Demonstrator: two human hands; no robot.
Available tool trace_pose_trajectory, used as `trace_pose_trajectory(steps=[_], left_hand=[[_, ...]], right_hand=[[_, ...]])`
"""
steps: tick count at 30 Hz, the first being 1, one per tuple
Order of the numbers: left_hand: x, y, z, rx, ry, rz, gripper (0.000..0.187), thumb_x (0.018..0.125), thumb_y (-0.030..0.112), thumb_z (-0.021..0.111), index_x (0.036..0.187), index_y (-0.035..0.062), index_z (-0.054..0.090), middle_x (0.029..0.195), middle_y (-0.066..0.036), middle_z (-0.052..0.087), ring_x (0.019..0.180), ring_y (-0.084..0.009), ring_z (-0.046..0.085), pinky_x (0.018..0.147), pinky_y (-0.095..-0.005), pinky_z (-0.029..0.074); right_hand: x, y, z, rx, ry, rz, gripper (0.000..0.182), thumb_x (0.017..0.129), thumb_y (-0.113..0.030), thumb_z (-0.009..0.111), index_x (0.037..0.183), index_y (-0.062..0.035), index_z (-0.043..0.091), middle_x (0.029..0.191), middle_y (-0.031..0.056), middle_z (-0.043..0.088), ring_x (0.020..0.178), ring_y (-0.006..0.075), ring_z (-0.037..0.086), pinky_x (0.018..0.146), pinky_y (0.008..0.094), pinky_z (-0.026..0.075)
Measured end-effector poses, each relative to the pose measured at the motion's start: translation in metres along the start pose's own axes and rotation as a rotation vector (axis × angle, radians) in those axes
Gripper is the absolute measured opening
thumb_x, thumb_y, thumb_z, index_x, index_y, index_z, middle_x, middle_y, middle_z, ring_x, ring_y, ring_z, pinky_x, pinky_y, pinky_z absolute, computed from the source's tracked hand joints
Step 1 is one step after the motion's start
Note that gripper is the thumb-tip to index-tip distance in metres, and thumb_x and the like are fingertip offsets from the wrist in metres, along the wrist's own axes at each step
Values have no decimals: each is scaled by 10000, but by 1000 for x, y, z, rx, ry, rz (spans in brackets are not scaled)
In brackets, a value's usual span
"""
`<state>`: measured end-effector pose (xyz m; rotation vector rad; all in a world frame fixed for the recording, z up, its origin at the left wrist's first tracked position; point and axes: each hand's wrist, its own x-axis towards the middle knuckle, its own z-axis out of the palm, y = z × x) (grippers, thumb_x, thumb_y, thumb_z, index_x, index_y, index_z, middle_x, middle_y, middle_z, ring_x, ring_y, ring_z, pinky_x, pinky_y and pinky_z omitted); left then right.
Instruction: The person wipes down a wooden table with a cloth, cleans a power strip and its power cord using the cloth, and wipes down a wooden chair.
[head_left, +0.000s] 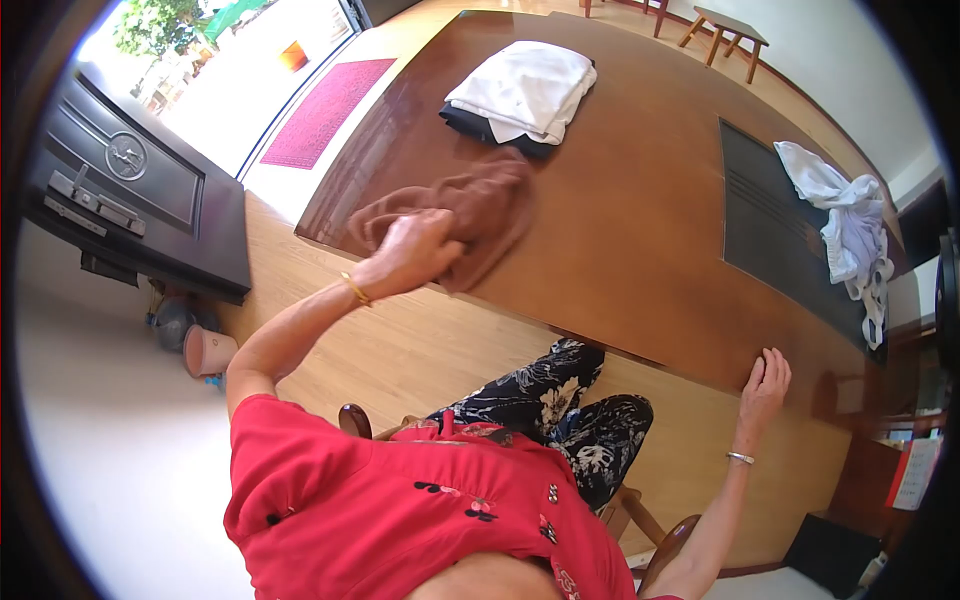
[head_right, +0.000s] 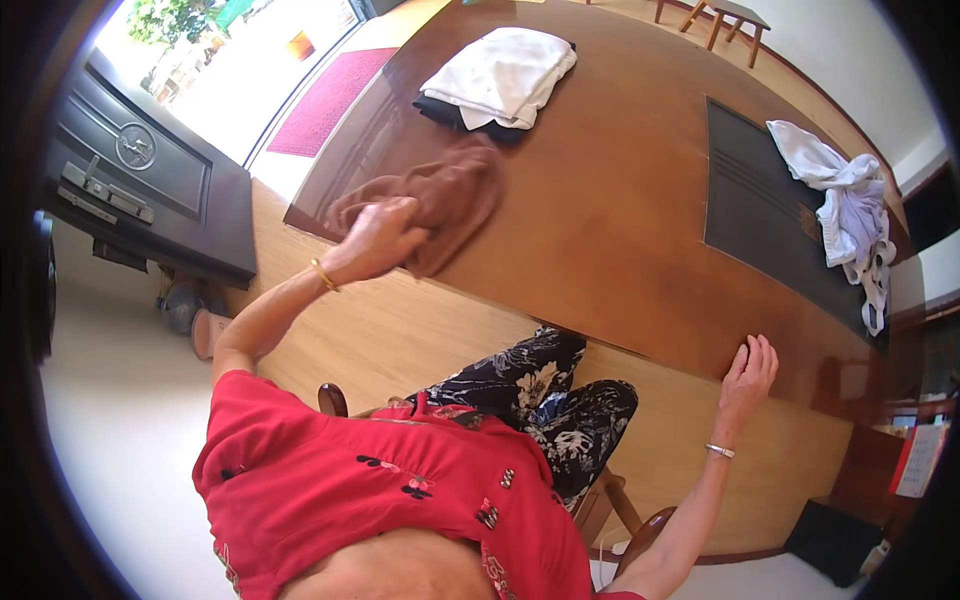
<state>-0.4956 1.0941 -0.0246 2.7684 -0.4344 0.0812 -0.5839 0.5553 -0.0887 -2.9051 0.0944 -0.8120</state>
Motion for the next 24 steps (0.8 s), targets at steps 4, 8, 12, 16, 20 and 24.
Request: trace_pose_trajectory(steps=[4,8,12,16,20,24], left_hand=[[26,51,26,-107,-36,220,336,731,291,658,831,4,513,882,-192,541,823,-370,546,711,-455,440],[44,74,26,113,131,652,489,718,366,676,1085,57,583,1236,-220,441,1126,-383,433,860,-514,411],[63,67,25,111,-100,564,547,703,347,703,1188,147,547,1365,-207,320,1212,-406,353,905,-542,365],[82,85,41,-19,-239,484,534,668,291,727,1151,139,558,1376,-204,309,1231,-403,334,924,-538,345],[100,117,40,202,168,834,485,649,252,718,1086,94,578,1297,-204,414,1129,-357,458,879,-428,404],[145,138,78,97,-58,736,460,684,207,688,1100,60,560,1199,-209,507,1021,-306,541,795,-390,452]], right_hand=[[8,0,3,20,72,58,152,874,-98,564,991,-17,617,1063,94,604,1019,267,536,888,365,442],[8,6,9,50,80,99,122,858,-95,580,960,-42,620,1014,77,603,959,259,541,844,359,446],[10,10,17,93,147,137,127,854,-101,582,963,-47,618,1015,75,599,955,258,541,840,360,438],[10,11,15,69,130,164,134,859,-118,569,961,-44,614,1022,78,596,966,265,539,859,370,428],[12,5,10,51,103,175,151,864,-131,557,977,-44,606,1035,84,591,979,272,533,868,380,422],[13,6,10,51,99,164,158,866,-139,552,982,-44,601,1047,86,586,985,272,530,868,383,421]])
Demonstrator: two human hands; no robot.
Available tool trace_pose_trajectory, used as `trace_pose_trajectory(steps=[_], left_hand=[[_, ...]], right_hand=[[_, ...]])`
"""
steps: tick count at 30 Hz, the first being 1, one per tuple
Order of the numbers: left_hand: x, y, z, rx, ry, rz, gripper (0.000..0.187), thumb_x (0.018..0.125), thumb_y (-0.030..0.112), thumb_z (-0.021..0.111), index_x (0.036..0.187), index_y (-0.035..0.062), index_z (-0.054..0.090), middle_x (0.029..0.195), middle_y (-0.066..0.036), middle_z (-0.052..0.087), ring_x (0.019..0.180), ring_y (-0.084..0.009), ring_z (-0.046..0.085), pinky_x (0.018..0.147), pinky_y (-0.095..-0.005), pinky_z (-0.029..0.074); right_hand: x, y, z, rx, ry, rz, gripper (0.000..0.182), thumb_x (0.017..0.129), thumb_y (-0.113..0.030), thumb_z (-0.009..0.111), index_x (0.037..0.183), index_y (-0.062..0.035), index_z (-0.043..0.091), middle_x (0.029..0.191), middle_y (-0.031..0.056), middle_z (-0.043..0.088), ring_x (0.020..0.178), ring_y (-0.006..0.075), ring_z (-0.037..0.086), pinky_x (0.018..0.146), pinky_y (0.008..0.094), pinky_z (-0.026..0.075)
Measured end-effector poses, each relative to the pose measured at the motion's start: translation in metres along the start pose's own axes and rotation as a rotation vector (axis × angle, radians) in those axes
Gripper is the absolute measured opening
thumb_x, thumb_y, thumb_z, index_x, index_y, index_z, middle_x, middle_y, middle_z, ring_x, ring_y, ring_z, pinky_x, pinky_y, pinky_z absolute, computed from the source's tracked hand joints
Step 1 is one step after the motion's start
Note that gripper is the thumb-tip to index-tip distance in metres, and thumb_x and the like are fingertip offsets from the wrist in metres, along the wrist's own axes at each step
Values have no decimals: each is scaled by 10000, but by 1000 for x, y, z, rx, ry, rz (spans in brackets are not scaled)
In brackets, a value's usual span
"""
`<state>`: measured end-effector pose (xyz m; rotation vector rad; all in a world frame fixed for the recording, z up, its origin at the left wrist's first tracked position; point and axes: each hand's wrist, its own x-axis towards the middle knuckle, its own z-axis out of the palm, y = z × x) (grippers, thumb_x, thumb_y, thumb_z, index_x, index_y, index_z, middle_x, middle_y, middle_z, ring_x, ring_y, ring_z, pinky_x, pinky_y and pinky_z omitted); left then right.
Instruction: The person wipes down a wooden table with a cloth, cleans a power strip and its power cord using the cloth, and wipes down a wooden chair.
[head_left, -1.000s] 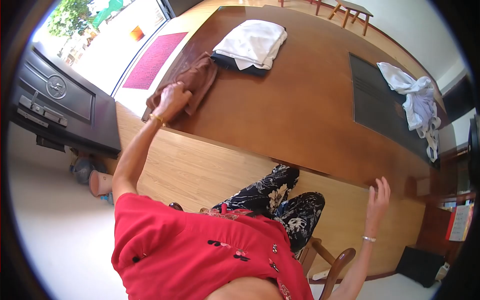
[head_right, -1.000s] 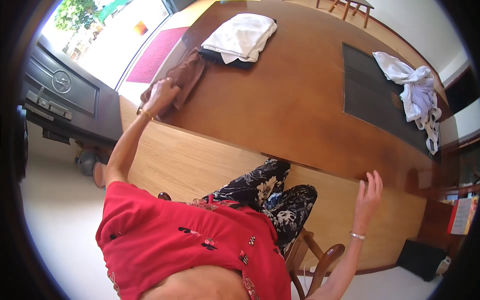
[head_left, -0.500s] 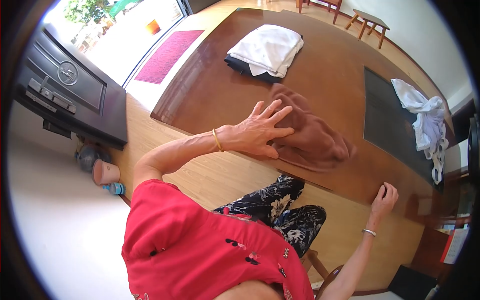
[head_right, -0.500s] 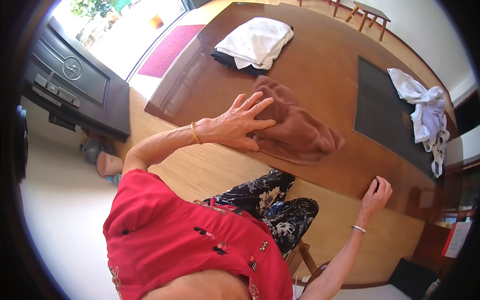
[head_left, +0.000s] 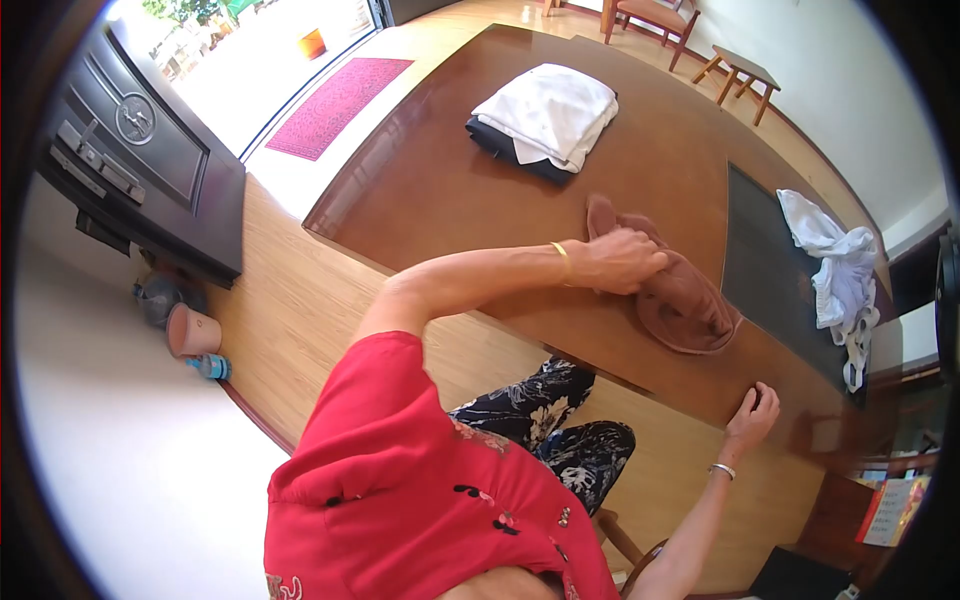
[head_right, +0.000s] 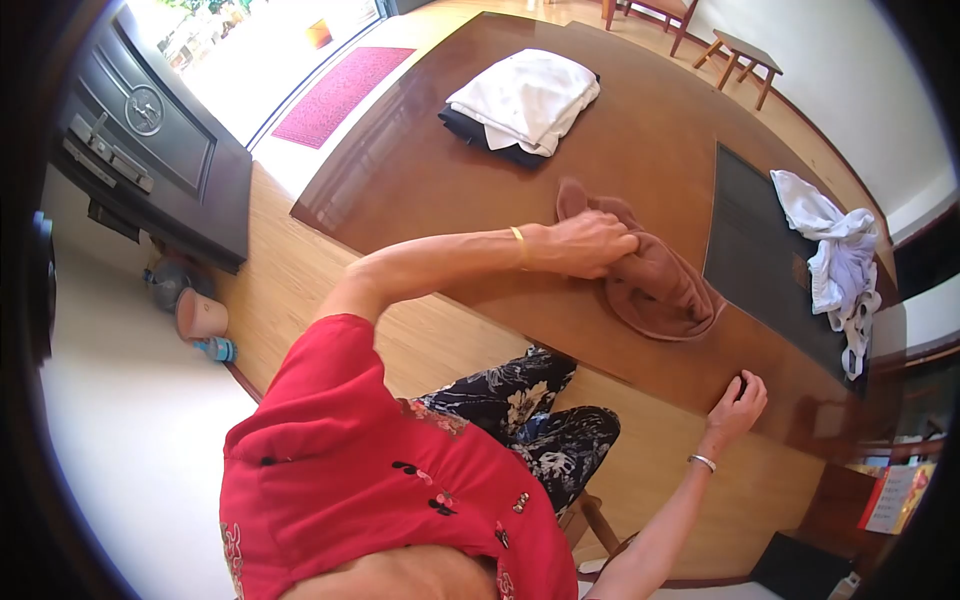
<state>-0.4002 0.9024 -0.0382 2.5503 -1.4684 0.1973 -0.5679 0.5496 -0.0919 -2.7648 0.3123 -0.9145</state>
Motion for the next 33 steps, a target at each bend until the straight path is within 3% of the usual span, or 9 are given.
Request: trace_pose_trajectory(steps=[2,4,12,18,23,26,29,31,33], left_hand=[[20,22,-12,-658,-93,-179,440,739,127,608,1156,12,525,1126,-175,567,901,-238,590,684,-358,489],[31,69,-39,-1517,-85,60,447,760,57,509,1201,-12,489,1126,-141,585,878,-213,603,614,-366,505],[84,154,-150,-1376,128,736,304,799,40,488,1093,-8,548,972,-120,644,892,-210,609,797,-306,504],[84,7,-104,-1396,810,52,332,840,45,425,1163,36,501,1008,-118,633,893,-218,621,788,-320,523],[42,-153,-14,-2181,1426,-785,359,874,49,372,1221,73,462,1038,-116,624,893,-225,632,781,-332,539],[29,-203,18,-2371,1492,-775,377,895,51,341,1256,94,439,1055,-115,618,894,-229,638,777,-339,549],[58,-269,60,-2324,961,-293,335,885,45,363,1196,141,442,909,-127,612,732,-231,633,588,-345,550],[66,-147,-63,-1772,1332,-810,166,878,173,426,936,46,515,754,-160,622,635,-272,629,522,-357,497],[107,-144,-73,-1334,1404,-670,132,832,154,469,896,62,538,725,-152,587,633,-284,599,514,-359,476]], right_hand=[[0,-2,-2,-14,-4,45,161,864,-143,554,978,-39,598,1048,89,584,991,270,526,864,381,423],[-1,3,-1,-21,-1,27,183,873,-163,545,992,-35,600,1052,94,588,996,275,529,870,378,420],[-4,14,6,-36,4,71,246,879,-236,562,1011,-35,615,1089,100,587,1047,276,516,899,381,410],[-1,22,13,-22,8,56,241,874,-229,567,1014,-41,622,1082,95,591,1019,272,531,899,377,414],[-3,11,-3,-40,1,133,245,876,-226,564,1014,-33,626,1090,90,593,1007,270,537,895,372,416],[-6,17,10,-29,12,94,229,883,-208,558,1013,-28,615,1084,92,585,1033,258,523,894,363,418],[-3,3,-2,10,-22,141,239,881,-210,557,1024,-27,613,1097,92,581,1041,259,520,902,365,414],[-3,12,3,-7,0,108,256,881,-236,554,1022,-34,623,1092,86,592,1031,263,530,898,366,415],[-3,15,4,-9,6,105,257,882,-238,555,1023,-34,623,1089,86,592,1034,261,528,900,366,413]])
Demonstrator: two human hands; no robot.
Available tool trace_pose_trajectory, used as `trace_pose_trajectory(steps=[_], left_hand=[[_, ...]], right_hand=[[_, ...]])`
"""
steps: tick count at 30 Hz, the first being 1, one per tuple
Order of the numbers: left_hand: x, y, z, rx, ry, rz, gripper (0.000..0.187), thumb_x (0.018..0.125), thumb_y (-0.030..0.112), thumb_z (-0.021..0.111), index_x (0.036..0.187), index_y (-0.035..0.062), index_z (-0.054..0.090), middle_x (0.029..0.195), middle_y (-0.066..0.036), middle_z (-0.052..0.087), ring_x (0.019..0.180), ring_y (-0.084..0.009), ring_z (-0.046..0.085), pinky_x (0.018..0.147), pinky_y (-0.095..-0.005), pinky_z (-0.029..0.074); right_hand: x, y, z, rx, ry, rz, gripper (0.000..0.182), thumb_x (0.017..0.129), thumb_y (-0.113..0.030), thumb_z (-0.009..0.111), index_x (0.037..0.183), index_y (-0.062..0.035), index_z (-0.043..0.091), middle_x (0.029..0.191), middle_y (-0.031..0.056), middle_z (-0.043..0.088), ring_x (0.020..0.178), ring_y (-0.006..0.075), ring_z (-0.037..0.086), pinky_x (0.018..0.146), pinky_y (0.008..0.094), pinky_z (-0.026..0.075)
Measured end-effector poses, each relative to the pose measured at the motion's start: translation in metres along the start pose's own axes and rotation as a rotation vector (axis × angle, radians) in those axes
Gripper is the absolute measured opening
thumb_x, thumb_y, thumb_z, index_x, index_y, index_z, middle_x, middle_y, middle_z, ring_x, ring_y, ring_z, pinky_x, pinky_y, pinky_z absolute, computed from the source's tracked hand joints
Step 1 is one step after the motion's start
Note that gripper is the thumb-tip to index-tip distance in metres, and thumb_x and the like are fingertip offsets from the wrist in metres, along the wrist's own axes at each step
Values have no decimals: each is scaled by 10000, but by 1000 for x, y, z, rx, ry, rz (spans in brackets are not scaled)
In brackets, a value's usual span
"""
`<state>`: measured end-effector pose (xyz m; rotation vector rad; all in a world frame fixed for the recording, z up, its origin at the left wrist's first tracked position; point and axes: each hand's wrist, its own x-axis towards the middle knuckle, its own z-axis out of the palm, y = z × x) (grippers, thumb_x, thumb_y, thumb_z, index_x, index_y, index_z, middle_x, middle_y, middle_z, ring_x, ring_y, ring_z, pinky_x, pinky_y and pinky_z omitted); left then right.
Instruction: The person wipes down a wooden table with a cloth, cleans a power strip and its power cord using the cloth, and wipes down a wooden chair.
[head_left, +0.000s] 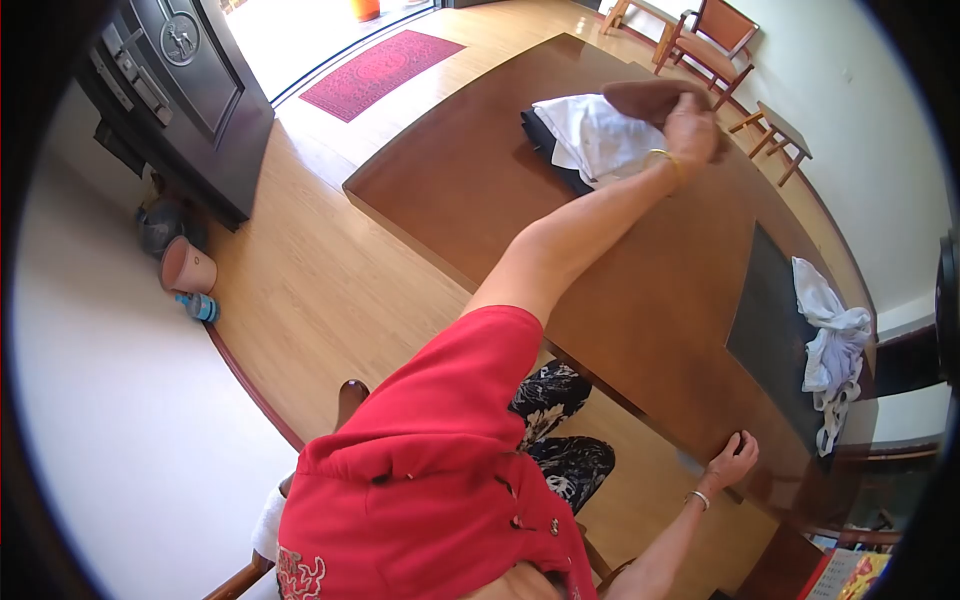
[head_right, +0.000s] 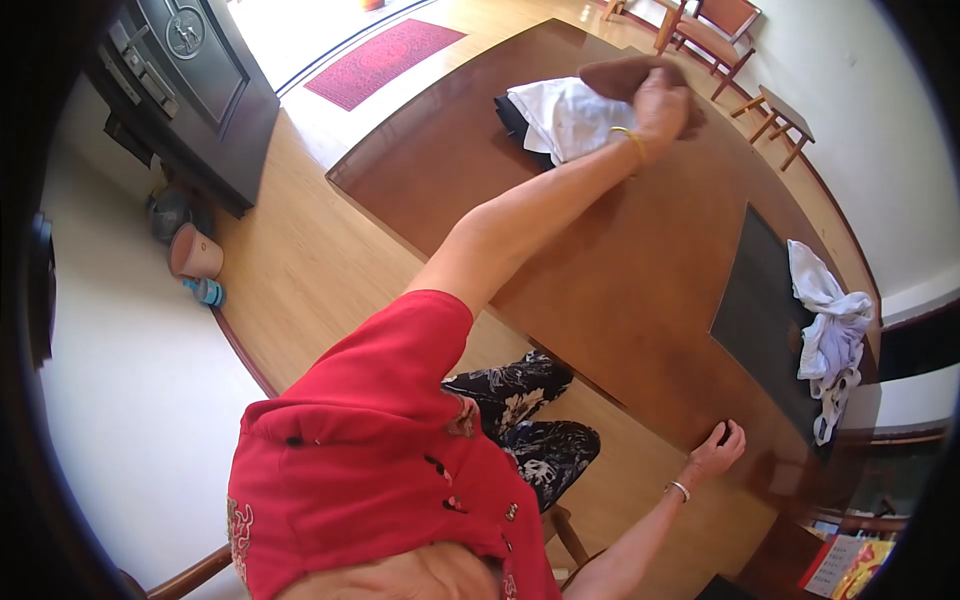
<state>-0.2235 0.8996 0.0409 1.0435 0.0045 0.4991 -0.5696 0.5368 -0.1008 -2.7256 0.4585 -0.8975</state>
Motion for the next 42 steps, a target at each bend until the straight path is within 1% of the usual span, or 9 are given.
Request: trace_pose_trajectory(steps=[8,9,11,14,22,24,32,35,42], left_hand=[[-175,38,73,698,-671,1571,140,665,226,618,691,96,573,793,-57,540,677,-171,561,448,-306,456],[-210,35,69,500,-1016,962,170,704,236,625,724,73,579,729,-97,581,605,-220,603,440,-348,472],[-260,23,46,565,-1252,1220,228,743,237,592,807,18,602,592,-164,581,557,-329,603,468,-419,482],[-300,29,12,293,-1508,158,262,736,196,563,939,50,640,812,-211,639,747,-363,623,678,-436,491],[-283,36,-11,272,-1406,-343,274,775,155,567,1021,69,652,904,-123,669,825,-229,650,720,-342,517],[-290,18,-8,281,-1391,-533,226,831,161,539,1003,61,645,855,-133,657,783,-221,640,698,-332,519],[-352,-6,-11,0,-1839,59,300,857,265,594,1025,16,589,875,-132,617,761,-283,600,716,-351,489],[-345,21,10,169,-2179,-513,309,871,274,614,1000,-7,602,966,-170,611,941,-229,575,835,-362,457],[-337,-56,38,499,-1876,820,493,746,162,674,1198,47,515,1312,-215,416,1208,-381,392,972,-477,326]], right_hand=[[-4,-9,-7,9,-8,34,257,891,-248,548,1002,-31,628,1101,88,590,1044,258,527,911,365,407],[-3,-3,-5,-18,-27,16,261,896,-241,539,1040,-35,611,1104,96,590,1062,262,523,917,363,404],[0,7,2,-45,-41,-1,269,901,-233,530,1078,-40,593,1108,104,590,1080,265,519,923,361,402],[-7,34,21,573,-21,348,451,858,-330,588,1190,-34,512,1102,153,587,1066,301,538,883,379,427],[-22,31,-5,-162,-258,220,389,859,-288,593,1046,52,578,860,196,640,835,316,618,711,381,477],[-43,-34,-30,575,103,557,297,946,-222,480,1014,40,604,947,53,609,835,148,499,755,304,439],[-116,-126,-95,1629,100,1031,305,910,-248,516,1120,-32,567,1027,41,613,913,124,579,800,263,475],[-124,-128,-140,1447,158,1032,306,859,-170,541,1118,-11,571,1049,64,620,957,150,590,836,259,474],[-205,-106,-238,834,532,967,370,760,-53,637,1117,18,568,1005,75,639,887,152,611,782,257,483]])
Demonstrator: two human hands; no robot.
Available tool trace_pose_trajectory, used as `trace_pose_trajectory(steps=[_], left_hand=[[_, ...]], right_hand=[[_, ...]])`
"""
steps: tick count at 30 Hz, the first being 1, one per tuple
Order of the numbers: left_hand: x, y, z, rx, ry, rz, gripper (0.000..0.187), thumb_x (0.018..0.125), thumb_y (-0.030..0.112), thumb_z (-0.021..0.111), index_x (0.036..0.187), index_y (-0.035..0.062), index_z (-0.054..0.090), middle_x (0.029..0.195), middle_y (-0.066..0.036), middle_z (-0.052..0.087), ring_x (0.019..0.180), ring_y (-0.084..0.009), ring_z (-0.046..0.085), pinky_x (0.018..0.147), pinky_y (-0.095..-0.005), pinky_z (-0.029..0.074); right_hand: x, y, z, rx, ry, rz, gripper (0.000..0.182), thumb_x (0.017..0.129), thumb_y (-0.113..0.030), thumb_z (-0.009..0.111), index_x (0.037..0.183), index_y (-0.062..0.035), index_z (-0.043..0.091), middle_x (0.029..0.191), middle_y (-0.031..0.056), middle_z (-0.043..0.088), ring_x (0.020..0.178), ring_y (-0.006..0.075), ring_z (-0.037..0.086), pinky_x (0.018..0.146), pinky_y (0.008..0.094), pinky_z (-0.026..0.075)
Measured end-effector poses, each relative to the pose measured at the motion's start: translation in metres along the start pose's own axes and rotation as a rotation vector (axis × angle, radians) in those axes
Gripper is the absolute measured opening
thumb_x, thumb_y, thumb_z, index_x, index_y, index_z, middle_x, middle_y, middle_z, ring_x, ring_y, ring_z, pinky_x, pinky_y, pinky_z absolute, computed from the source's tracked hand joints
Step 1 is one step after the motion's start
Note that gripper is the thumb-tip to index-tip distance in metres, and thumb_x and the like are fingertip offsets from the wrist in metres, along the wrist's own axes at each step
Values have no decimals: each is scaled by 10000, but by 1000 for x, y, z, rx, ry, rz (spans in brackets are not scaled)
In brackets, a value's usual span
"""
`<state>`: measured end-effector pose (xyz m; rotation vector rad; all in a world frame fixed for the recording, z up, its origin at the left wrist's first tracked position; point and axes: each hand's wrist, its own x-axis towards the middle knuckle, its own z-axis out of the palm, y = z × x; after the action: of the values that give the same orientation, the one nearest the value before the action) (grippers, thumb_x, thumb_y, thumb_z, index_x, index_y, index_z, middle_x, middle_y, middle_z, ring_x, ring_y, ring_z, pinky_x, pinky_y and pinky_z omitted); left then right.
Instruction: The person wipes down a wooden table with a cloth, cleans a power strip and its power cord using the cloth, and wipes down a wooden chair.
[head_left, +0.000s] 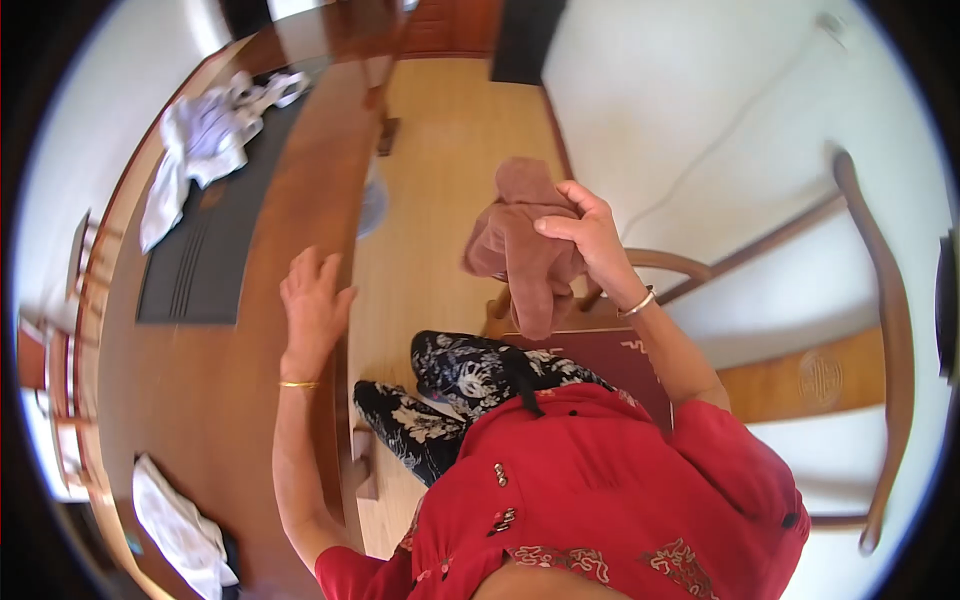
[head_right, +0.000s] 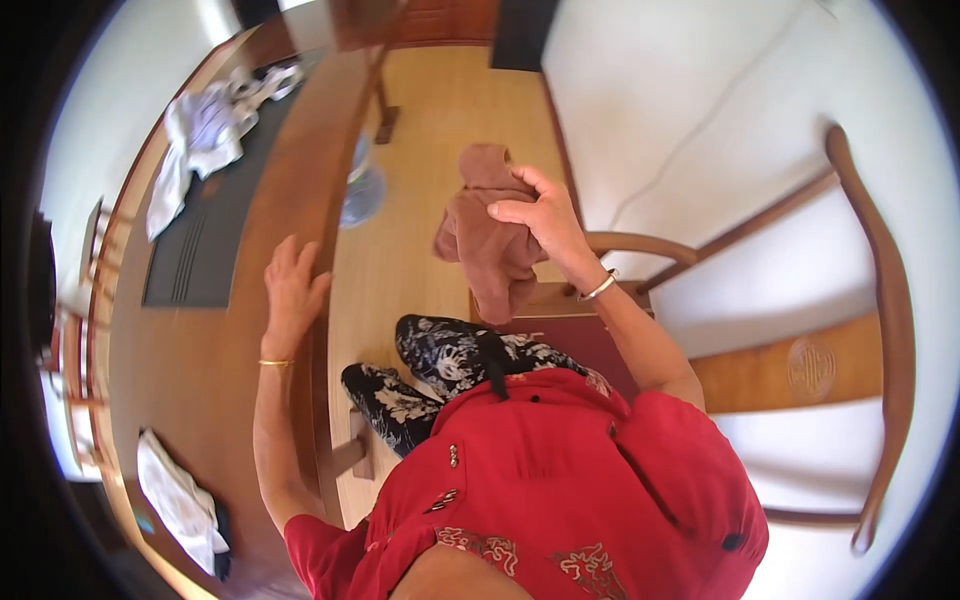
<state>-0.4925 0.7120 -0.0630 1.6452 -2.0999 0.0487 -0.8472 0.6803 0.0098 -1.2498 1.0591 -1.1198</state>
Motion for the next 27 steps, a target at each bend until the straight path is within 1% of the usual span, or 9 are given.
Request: trace_pose_trajectory(steps=[2,5,9,13,16,18,20,24,27], left_hand=[[-3,-18,12,71,-49,-7,548,742,195,656,1243,57,480,1344,-210,376,1254,-368,339,990,-495,290],[-3,-26,19,133,-73,-89,583,737,222,620,1275,65,461,1349,-205,376,1267,-355,328,1010,-501,266],[-10,-36,22,148,-59,-86,613,725,206,586,1305,70,439,1362,-193,371,1279,-342,319,1036,-489,236],[-20,-39,26,121,-46,-62,596,719,180,556,1291,57,444,1360,-199,365,1277,-352,307,1029,-509,226],[-18,-38,24,115,-52,-54,597,723,176,555,1297,58,441,1366,-195,361,1280,-346,306,1036,-502,217],[-14,-38,23,117,-55,-55,597,727,173,553,1302,59,438,1369,-193,359,1283,-342,304,1040,-498,213],[-13,-33,19,119,-59,-66,595,736,168,550,1310,62,433,1375,-194,357,1291,-338,297,1050,-491,201],[-15,-31,21,124,-87,-67,588,748,168,544,1315,62,429,1382,-197,351,1298,-337,292,1055,-494,198],[-16,-34,22,134,-86,-44,593,755,173,541,1324,62,420,1392,-198,342,1304,-338,289,1062,-496,193]], right_hand=[[-6,12,-27,-66,90,-147,376,750,-47,649,1113,17,573,999,82,644,869,152,614,770,258,482],[-10,60,-55,-789,230,-269,278,774,-144,617,1037,-58,634,979,116,656,898,241,623,771,319,489],[-20,68,-54,-984,263,-276,228,773,-90,599,991,-97,665,974,78,644,914,224,615,797,309,486],[-56,66,-98,-1418,263,-524,184,792,-104,558,918,-161,680,963,22,635,884,251,592,754,347,502],[-87,50,-158,-1666,396,-394,202,791,-98,561,937,-169,680,1010,-6,641,904,227,595,759,343,510],[-94,48,-230,-1815,477,-137,215,785,-99,531,914,-165,690,951,-6,651,856,259,604,709,369,518],[-122,21,-254,-1797,554,-232,208,796,-96,527,904,-174,687,947,-14,656,831,253,601,692,371,517],[-128,-50,-213,-1968,898,-747,156,805,-91,564,870,-165,683,915,-13,664,804,207,602,656,328,516],[-138,-135,-224,-2098,1036,-1071,252,762,-35,614,968,-155,694,1027,-39,675,823,183,605,697,280,510]])
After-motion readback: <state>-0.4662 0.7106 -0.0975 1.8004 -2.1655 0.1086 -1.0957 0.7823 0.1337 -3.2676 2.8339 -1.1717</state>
